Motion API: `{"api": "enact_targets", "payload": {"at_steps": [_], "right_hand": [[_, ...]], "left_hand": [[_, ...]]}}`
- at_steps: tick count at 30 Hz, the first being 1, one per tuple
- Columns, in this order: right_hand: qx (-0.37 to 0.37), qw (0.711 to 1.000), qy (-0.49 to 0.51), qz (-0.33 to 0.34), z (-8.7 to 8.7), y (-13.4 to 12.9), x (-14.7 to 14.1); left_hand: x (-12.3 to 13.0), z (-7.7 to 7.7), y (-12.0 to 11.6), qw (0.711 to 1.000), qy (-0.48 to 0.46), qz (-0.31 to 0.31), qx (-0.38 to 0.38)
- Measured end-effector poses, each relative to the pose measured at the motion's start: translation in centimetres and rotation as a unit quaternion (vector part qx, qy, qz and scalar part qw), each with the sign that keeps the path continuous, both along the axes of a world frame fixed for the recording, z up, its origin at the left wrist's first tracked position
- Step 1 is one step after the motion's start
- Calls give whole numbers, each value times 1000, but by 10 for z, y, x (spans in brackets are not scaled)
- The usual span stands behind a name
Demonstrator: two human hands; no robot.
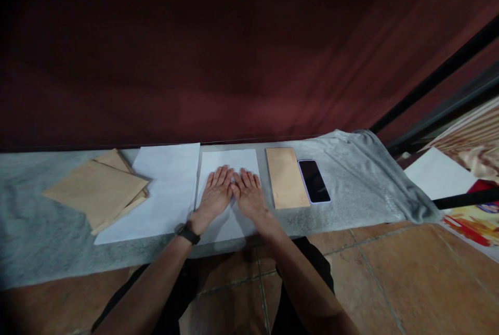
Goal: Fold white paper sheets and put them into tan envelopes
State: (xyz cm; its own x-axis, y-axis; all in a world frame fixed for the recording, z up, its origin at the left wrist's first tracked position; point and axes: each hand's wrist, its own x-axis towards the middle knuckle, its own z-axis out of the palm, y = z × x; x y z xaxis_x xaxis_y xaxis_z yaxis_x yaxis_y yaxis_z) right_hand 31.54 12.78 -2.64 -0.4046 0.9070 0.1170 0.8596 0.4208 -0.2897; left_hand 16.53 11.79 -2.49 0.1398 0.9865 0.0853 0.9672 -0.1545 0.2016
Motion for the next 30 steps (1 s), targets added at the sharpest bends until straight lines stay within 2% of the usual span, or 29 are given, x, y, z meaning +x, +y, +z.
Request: {"api": "enact_targets", "payload": {"at_steps": [4,9,13,17,24,30], "right_hand": [[-1,1000,9,-29,-2,3,-7],[14,1000,10,-2,-3,-6,-5],[23,998,11,63,-3,-18,-2],[26,989,27,140,-5,-27,-1],[31,987,45,148,-7,-30,0],[31,988,51,144,-1,-32,-1]], "left_hand": [[-3,2,19,1000,-21,-18,-6],[-9,1,33,997,-46,-51,-18],[-14,0,35,994,-65,-81,-36],[-17,-1,42,991,-47,-114,-48],[-17,-7,91,985,12,-170,-37],[-16,-10,130,986,15,-164,-16]]}}
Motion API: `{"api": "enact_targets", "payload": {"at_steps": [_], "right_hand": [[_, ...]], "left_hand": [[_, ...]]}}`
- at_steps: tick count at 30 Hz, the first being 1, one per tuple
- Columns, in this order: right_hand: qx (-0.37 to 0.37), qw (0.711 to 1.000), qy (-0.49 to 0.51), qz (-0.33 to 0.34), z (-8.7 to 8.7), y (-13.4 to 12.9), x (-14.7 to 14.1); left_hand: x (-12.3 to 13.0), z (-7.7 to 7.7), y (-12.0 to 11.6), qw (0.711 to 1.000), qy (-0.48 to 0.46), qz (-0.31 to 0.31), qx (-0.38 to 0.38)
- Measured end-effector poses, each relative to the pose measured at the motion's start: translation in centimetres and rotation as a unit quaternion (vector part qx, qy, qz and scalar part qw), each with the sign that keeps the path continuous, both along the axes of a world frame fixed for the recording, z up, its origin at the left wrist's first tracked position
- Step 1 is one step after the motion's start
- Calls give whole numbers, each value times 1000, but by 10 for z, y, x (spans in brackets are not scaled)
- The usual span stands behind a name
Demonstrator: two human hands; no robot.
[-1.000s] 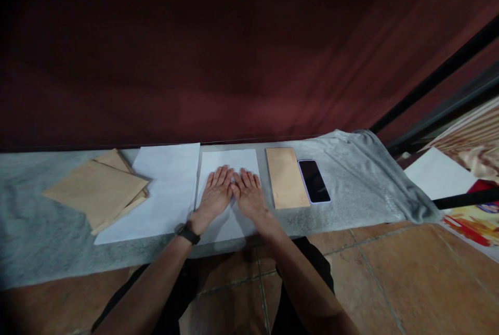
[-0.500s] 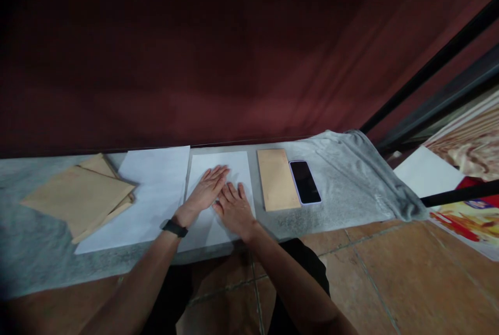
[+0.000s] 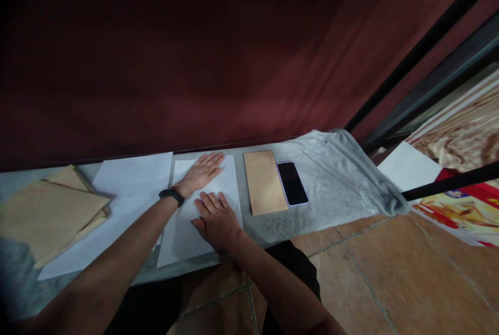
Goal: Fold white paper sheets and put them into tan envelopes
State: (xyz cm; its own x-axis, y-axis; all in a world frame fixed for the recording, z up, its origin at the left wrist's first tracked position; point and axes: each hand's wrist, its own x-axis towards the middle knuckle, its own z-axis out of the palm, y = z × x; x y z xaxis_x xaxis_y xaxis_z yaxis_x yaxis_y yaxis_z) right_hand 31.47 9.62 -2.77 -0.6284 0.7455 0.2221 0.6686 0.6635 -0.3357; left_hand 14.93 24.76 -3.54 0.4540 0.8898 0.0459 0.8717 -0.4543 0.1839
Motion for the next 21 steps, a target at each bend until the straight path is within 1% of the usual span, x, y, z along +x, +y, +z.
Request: {"api": "enact_targets", "payload": {"at_steps": [2,3,6,9,12,15,17,19,21], "right_hand": [[0,1000,2,0,-1,0,0],[0,1000,4,-1,-1,0,-1],[4,1000,10,-1,-5,1,-1],[7,1000,10,0,-8,1,-2],[8,1000,7,-2,-9,1,-3],[10,1000,8,-6,-7,0,-2],[12,1000,11,-7,-7,0,-2],[14,1000,13,-7,-6,0,-2],[14,1000,14,-6,-7,0,-2]], "left_hand": [[8,1,2,1000,-7,1,3],[14,1,0,1000,-10,-11,1],[33,2,-8,997,-14,-73,-13],[45,4,-12,996,-9,-87,-18],[45,5,-4,996,0,-85,-18],[44,7,6,998,3,-63,-14],[42,8,9,999,0,-51,-9],[39,8,4,999,-4,-46,-11],[30,7,-8,999,-4,-35,-23]]}}
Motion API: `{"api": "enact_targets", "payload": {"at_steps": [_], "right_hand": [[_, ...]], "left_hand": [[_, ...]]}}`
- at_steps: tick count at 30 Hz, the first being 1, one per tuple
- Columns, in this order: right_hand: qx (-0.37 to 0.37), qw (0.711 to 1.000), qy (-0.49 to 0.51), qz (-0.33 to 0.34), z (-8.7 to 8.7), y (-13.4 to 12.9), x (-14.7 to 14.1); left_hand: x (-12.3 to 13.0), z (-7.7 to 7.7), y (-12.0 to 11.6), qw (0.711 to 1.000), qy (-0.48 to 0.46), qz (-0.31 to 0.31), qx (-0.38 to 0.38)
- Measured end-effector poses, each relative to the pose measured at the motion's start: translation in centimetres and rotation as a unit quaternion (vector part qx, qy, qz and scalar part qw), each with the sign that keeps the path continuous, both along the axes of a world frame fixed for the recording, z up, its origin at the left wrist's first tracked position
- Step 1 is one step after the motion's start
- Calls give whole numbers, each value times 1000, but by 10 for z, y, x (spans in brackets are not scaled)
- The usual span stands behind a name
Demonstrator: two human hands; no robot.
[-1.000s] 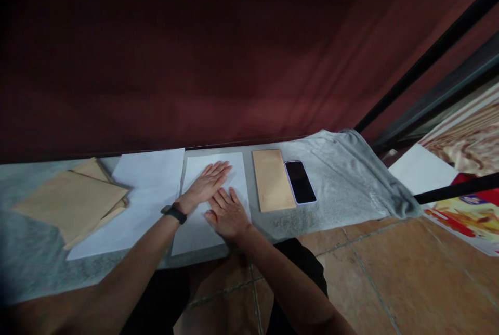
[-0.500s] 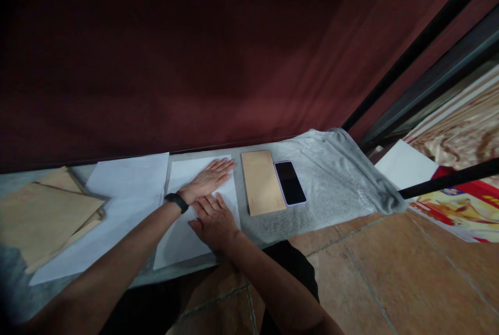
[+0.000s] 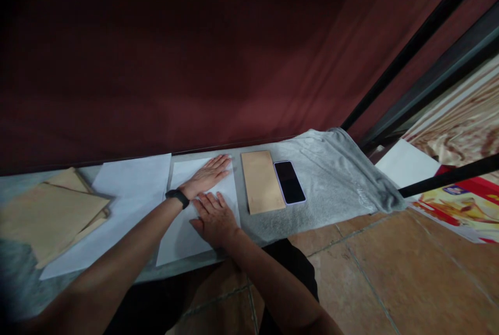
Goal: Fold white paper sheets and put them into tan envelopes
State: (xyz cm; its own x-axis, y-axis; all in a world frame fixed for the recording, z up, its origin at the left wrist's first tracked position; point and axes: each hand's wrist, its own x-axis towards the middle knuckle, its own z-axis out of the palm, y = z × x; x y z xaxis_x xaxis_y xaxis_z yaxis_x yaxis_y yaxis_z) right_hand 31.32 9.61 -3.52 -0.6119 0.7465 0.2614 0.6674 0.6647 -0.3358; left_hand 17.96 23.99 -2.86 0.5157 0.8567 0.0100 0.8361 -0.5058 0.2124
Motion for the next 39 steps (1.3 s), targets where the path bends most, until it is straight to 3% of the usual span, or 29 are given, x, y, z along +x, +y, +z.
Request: {"api": "enact_targets", "payload": {"at_steps": [7,13,16,21,29,33,39], "right_hand": [[0,1000,-4,-2,-6,1,-1],[-1,1000,-8,1,-1,-1,2],[-10,1000,-15,7,2,-3,8],[-30,999,-38,-8,2,-10,25],[8,998,-54,-25,-6,-34,58],[18,998,-48,-36,-12,-45,70],[-4,997,-71,2,-6,-46,92]], "left_hand": [[-48,-11,-46,992,10,125,31],[-46,-4,-60,979,11,199,50],[-44,-4,-88,981,1,183,59],[-43,-5,-158,987,1,149,67],[-32,5,-258,993,47,80,76],[-42,8,-279,992,61,84,78],[-53,11,-278,991,72,89,77]]}}
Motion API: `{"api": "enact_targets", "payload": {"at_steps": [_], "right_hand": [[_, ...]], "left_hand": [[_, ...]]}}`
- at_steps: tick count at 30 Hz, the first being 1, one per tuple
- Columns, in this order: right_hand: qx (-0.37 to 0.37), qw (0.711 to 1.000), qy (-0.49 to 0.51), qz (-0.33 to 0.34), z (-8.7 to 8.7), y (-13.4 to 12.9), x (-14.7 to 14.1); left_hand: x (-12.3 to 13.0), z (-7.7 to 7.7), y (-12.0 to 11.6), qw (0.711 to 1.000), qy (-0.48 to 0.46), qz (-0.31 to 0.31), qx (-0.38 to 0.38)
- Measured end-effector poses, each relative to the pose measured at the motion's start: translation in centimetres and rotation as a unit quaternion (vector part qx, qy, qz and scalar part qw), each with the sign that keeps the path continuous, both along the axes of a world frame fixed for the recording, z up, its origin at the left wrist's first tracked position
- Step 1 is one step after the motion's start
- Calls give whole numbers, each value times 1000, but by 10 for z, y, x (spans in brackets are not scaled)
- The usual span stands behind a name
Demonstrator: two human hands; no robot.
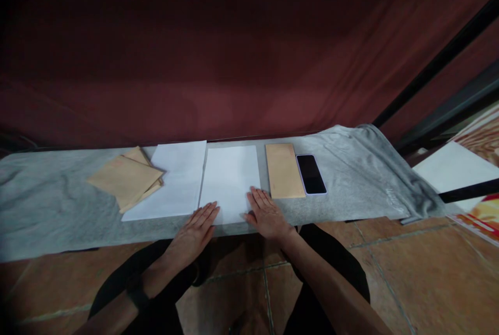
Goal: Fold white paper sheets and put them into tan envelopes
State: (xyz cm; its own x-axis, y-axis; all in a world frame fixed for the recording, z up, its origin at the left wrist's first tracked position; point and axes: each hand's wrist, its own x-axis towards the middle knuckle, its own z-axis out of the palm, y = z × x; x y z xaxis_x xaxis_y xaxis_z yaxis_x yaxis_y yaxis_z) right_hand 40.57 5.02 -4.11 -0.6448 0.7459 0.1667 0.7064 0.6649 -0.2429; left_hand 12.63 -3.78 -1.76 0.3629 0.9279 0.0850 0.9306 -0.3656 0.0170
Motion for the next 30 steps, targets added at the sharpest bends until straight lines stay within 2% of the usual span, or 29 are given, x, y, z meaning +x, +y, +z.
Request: {"api": "enact_targets", "payload": {"at_steps": [5,9,14,18,21,24,27,30], "right_hand": [[-24,1000,-8,-1,5,2,7],[-59,998,-7,10,10,2,11],[-149,987,-3,66,28,8,27],[-161,983,56,68,45,17,38],[-162,980,104,43,53,23,43],[-162,975,151,34,56,27,44],[-173,964,201,7,56,30,40],[-193,953,231,-45,54,34,34]], "left_hand": [[-2,2,5,998,59,-29,-16],[-3,7,10,997,74,-24,-20],[-8,23,13,1000,-2,-20,3],[-7,44,9,991,-128,-29,23],[-4,61,3,970,-244,-22,3],[-4,70,-1,936,-348,20,-46],[-9,72,6,898,-422,103,-64],[-16,64,23,859,-477,174,-58]]}}
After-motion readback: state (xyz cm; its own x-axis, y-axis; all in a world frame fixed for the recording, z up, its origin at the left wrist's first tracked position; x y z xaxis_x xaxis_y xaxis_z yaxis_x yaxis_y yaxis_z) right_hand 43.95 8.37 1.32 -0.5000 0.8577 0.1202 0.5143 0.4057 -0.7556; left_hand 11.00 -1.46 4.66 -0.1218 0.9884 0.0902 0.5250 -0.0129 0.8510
